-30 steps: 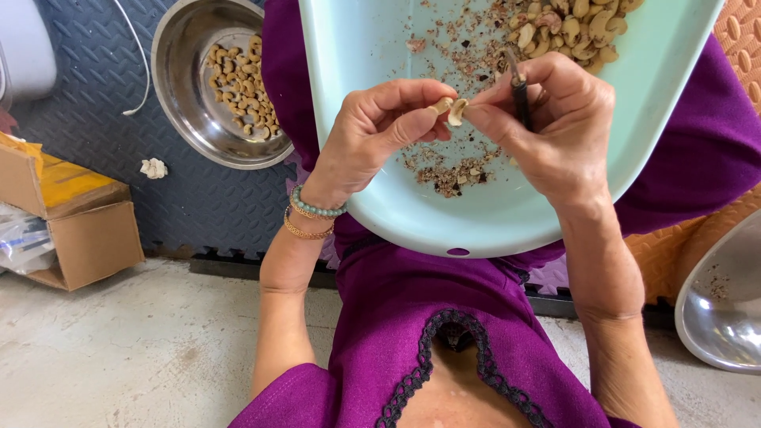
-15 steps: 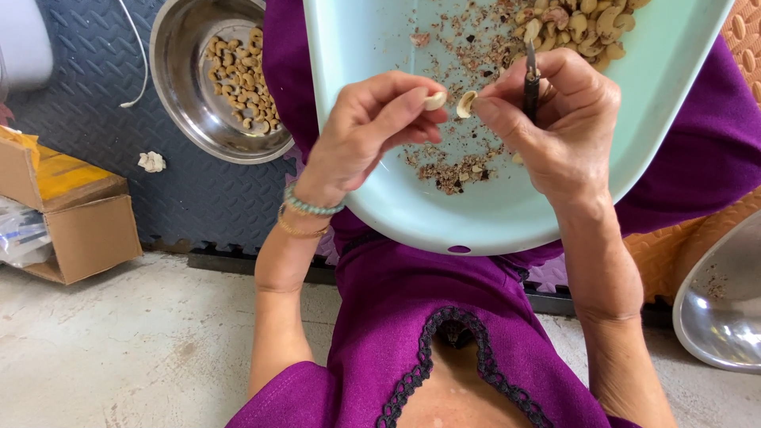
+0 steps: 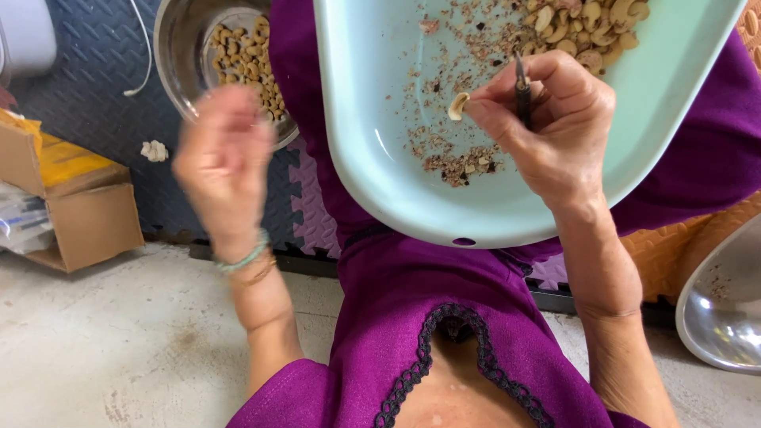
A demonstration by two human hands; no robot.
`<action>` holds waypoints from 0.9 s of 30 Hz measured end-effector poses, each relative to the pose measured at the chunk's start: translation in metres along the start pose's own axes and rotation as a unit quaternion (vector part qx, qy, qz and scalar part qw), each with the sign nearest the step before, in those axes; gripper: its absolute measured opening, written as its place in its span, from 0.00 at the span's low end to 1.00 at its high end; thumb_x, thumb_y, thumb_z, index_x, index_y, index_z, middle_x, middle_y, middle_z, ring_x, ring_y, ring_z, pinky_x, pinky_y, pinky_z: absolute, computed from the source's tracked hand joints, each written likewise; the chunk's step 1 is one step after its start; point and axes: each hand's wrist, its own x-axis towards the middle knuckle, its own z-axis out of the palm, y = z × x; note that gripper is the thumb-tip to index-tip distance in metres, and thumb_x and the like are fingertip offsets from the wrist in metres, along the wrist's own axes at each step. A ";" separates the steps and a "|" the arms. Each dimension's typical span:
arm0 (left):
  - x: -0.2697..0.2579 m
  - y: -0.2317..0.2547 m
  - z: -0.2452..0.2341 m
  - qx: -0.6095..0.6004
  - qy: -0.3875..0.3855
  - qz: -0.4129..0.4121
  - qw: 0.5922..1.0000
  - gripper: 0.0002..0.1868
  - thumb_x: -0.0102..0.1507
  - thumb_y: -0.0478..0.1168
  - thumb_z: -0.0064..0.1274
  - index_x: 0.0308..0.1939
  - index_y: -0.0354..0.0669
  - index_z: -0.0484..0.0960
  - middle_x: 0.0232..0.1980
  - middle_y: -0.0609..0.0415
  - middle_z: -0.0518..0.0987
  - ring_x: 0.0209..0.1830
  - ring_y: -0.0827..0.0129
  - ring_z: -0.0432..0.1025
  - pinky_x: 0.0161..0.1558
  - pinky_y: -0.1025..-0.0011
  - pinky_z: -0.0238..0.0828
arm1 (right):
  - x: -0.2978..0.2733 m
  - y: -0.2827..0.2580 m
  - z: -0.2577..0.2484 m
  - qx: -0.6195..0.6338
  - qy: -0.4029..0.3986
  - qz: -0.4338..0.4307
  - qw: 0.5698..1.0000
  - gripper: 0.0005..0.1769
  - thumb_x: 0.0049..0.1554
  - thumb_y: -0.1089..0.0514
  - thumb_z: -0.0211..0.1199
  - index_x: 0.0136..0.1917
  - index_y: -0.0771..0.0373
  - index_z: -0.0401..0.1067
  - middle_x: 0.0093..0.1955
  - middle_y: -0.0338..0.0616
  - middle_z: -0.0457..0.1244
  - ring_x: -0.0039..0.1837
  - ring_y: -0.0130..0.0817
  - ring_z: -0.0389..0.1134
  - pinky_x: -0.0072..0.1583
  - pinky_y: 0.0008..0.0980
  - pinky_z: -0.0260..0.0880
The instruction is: Using a small manual tool to scrape the thin brown skin off individual cashew nuts.
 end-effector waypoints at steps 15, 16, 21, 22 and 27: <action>0.017 0.030 0.097 -0.343 -0.224 -0.110 0.906 0.16 0.66 0.32 0.60 0.57 0.46 0.80 0.45 0.51 0.86 0.39 0.73 0.82 0.46 0.82 0.84 | -0.007 -0.006 0.012 -0.085 -0.004 -0.040 0.996 0.10 0.64 0.77 0.70 0.53 0.71 0.71 0.38 0.42 0.65 0.32 0.20 0.55 0.35 0.18 0.55; 0.019 0.030 0.097 -0.342 -0.223 -0.110 0.906 0.16 0.66 0.32 0.60 0.57 0.46 0.80 0.45 0.51 0.86 0.39 0.73 0.82 0.46 0.82 0.84 | -0.006 0.001 0.009 -0.084 -0.005 -0.040 0.996 0.10 0.64 0.77 0.70 0.53 0.71 0.71 0.38 0.42 0.65 0.32 0.20 0.55 0.35 0.18 0.55; 0.026 0.033 0.092 -0.424 -0.192 -0.185 0.866 0.09 0.65 0.32 0.61 0.49 0.41 0.80 0.44 0.54 0.84 0.40 0.74 0.80 0.46 0.82 0.82 | -0.008 0.010 0.005 -0.233 -0.060 -0.147 0.959 0.21 0.68 0.52 0.58 0.61 0.75 0.72 0.41 0.49 0.69 0.36 0.32 0.64 0.36 0.30 0.61; 0.027 0.034 0.092 -0.423 -0.193 -0.186 0.865 0.09 0.65 0.32 0.61 0.49 0.41 0.80 0.44 0.54 0.84 0.40 0.74 0.80 0.46 0.82 0.82 | -0.009 0.005 0.007 -0.233 -0.060 -0.146 0.960 0.21 0.68 0.52 0.58 0.61 0.75 0.72 0.41 0.49 0.69 0.36 0.32 0.64 0.36 0.30 0.61; 0.028 0.034 0.093 -0.450 -0.189 -0.191 0.852 0.10 0.67 0.33 0.60 0.52 0.43 0.81 0.45 0.54 0.84 0.43 0.75 0.80 0.49 0.81 0.81 | -0.011 0.004 0.007 -0.295 -0.048 -0.158 0.941 0.11 0.65 0.73 0.69 0.61 0.72 0.78 0.35 0.44 0.63 0.31 0.28 0.54 0.34 0.28 0.53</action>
